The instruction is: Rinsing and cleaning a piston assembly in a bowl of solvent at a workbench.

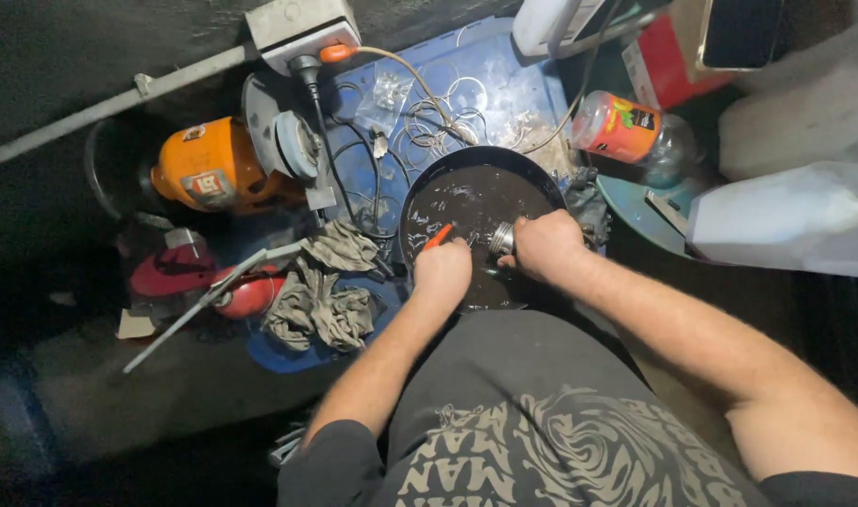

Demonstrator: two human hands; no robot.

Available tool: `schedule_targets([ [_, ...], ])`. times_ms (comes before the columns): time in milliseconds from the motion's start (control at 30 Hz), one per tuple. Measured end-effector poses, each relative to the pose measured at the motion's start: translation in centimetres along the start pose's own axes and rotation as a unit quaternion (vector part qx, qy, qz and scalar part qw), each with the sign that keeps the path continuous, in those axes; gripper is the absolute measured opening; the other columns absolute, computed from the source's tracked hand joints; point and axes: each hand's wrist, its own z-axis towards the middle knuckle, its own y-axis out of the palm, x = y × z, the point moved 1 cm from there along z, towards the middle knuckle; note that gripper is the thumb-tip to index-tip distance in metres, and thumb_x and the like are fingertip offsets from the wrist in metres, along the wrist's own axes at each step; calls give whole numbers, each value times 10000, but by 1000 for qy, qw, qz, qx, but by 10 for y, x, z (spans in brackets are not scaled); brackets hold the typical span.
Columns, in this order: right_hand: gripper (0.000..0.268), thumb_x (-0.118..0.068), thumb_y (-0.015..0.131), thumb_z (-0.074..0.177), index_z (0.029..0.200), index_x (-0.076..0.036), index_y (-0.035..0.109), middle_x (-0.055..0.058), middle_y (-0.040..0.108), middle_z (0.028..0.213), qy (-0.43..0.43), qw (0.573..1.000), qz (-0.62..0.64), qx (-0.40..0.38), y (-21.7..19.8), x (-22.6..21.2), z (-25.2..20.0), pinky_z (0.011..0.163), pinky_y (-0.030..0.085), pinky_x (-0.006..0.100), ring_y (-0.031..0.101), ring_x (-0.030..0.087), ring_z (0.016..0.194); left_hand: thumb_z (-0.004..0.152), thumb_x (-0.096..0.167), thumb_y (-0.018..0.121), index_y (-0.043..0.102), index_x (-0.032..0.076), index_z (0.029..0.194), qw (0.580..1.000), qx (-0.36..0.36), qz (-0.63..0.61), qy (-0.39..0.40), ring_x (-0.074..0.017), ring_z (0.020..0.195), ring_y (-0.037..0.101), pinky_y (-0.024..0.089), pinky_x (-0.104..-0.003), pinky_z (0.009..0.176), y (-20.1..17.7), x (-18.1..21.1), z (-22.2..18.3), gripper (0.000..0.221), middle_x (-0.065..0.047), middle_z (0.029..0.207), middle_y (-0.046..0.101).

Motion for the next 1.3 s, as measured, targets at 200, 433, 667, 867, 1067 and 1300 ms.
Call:
schedule_targets([
  [200,743,-664,516,928,1288,-28,652,145,789,920,-1,1000,-9,-24,-12,-2,-9,776,514,434,768,312,879,869,331,739,678,104,911,999,1,17,36,-290,645,732,595,-459,529,-24,-1,8,238,-53,740,658],
  [433,769,-682,453,950,1260,-9,656,164,790,957,2,999,19,-25,-13,5,-9,803,518,446,768,321,917,990,331,576,711,124,1079,995,34,-88,44,-252,765,725,593,-356,649,-177,-6,14,263,-26,801,633],
  [667,797,-686,439,951,1311,-1,629,160,786,973,-3,1000,4,-30,-17,6,-12,815,526,465,766,314,930,966,293,554,669,187,863,946,241,-194,94,-243,737,656,538,-328,623,-166,0,3,187,26,839,609],
  [867,810,-699,418,954,1328,-9,618,143,791,1024,0,1000,1,-27,-30,5,-18,851,529,442,764,297,992,882,209,667,727,109,1066,981,192,7,8,-330,1067,589,445,-412,809,-88,-3,-23,218,-145,1104,655],
  [1067,789,-707,426,946,1253,-16,646,146,791,1001,-1,999,-4,-37,-55,-4,-33,837,563,452,771,298,985,910,172,593,692,163,1063,956,256,90,-110,-263,959,607,461,-392,767,-91,-60,-59,182,-69,1074,655],
  [1300,772,-707,387,974,1213,-26,658,173,784,1009,-35,998,19,-46,-116,-43,-63,838,579,454,767,325,1009,933,188,612,657,201,826,930,240,182,-212,-200,772,653,498,-362,697,-50,-127,-83,117,5,772,642],
])
